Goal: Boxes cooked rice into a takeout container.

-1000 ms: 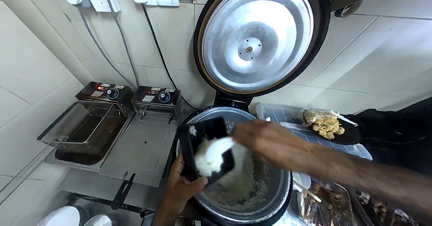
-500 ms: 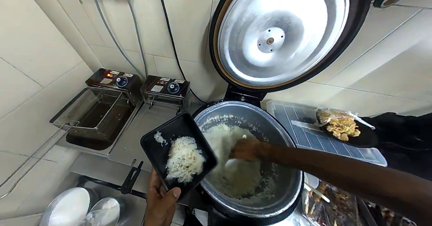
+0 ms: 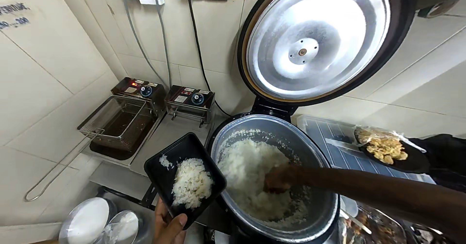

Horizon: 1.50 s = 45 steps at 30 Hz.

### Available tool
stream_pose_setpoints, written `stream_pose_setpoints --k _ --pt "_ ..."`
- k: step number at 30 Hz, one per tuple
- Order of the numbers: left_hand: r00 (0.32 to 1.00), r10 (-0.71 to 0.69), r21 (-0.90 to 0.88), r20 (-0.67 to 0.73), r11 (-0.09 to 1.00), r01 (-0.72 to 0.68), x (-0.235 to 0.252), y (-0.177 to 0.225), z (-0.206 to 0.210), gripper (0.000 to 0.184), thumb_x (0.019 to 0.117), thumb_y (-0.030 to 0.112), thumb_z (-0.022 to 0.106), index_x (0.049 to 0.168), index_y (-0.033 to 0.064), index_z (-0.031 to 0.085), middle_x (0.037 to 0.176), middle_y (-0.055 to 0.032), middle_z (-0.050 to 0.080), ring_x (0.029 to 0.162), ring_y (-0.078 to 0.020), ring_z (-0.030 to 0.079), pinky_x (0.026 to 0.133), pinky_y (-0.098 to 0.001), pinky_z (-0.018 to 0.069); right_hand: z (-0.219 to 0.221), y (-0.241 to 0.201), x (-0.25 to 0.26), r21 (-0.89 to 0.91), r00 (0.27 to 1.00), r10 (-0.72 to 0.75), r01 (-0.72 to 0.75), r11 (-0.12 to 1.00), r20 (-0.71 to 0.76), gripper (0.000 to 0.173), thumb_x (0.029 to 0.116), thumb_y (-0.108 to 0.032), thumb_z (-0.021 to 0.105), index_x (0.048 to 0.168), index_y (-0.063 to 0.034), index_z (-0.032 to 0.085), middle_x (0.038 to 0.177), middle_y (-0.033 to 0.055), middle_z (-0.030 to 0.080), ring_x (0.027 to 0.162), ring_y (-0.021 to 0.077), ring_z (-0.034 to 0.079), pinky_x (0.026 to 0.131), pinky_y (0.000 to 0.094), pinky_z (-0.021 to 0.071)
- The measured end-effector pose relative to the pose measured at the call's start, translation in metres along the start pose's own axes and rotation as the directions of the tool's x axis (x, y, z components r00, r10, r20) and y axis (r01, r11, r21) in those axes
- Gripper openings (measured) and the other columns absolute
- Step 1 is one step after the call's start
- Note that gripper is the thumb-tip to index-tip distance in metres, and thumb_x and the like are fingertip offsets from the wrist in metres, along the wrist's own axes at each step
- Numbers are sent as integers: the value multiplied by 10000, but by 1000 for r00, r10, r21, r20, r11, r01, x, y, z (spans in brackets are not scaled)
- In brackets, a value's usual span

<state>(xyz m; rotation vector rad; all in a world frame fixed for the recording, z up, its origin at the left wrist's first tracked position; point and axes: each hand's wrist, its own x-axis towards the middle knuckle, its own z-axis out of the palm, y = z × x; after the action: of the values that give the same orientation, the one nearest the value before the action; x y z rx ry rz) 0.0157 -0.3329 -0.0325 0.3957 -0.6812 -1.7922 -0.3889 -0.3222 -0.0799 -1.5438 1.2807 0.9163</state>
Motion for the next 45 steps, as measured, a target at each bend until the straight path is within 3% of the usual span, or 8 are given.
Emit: stream_pose_setpoints --k 6,13,22,25,31,37,41,45 --pt "1000 -19 -39 3 999 19 10 -8 3 739 749 89 877 1382 196 512 1240 -102 698 1084 -309 715 860 -595 610 10 0 -2 -68 954 -294 290 955 -56 272 977 -75 656 1244 -44 695 1144 214 694 1056 377 661 910 580 500" --pt "999 -35 -89 18 995 36 33 -12 15 747 744 63 877 1381 160 499 1242 -157 687 1073 -387 710 855 -646 595 -6 1 -70 -31 615 -563 659 751 -552 204 1049 -111 550 994 36 680 844 167 684 770 265 671 747 470 540" --pt "959 -277 40 65 961 275 41 -37 75 959 731 97 905 1505 123 339 1259 -143 679 1039 -380 724 809 -618 625 -44 -42 -264 -253 142 -278 168 953 -950 193 1037 -278 517 952 -225 683 786 -124 619 669 -7 589 576 207 523" --pt "875 -465 -163 134 861 482 32 -68 107 910 747 -1 862 1482 89 333 1239 -219 664 1019 -449 713 812 -648 612 -37 -75 -245 -282 171 -253 -169 945 -952 145 919 -68 637 1003 -162 708 858 1 675 736 178 676 601 394 578" --pt "829 -536 -243 156 793 559 26 -91 120 923 745 -50 839 1486 72 302 1269 -254 629 1037 -490 693 810 -681 594 -33 -78 -264 -268 55 -271 -429 863 -961 260 890 -56 607 1116 -137 707 814 16 636 623 192 623 470 352 476" --pt "847 -501 -133 176 841 525 35 -85 122 976 720 -77 849 1515 85 305 1264 -209 645 1047 -453 700 816 -694 587 5 -83 -244 -266 476 -187 -102 959 -859 145 967 -142 587 1084 -160 671 867 64 673 666 279 670 504 481 512" --pt "831 -541 -92 130 828 553 39 -83 124 1063 725 -50 867 1561 96 228 1317 -236 602 1056 -469 690 822 -676 596 6 -75 -259 -345 191 -300 -272 898 -934 180 960 -167 547 1058 -186 697 758 -25 609 577 157 602 446 337 478" --pt "852 -510 -65 118 852 519 39 -85 131 1126 688 -90 873 1577 100 208 1327 -223 596 1073 -453 687 847 -666 596 13 -89 -256 -338 190 -295 -259 905 -936 206 925 -104 542 1073 -161 673 760 5 602 562 187 588 426 353 449"
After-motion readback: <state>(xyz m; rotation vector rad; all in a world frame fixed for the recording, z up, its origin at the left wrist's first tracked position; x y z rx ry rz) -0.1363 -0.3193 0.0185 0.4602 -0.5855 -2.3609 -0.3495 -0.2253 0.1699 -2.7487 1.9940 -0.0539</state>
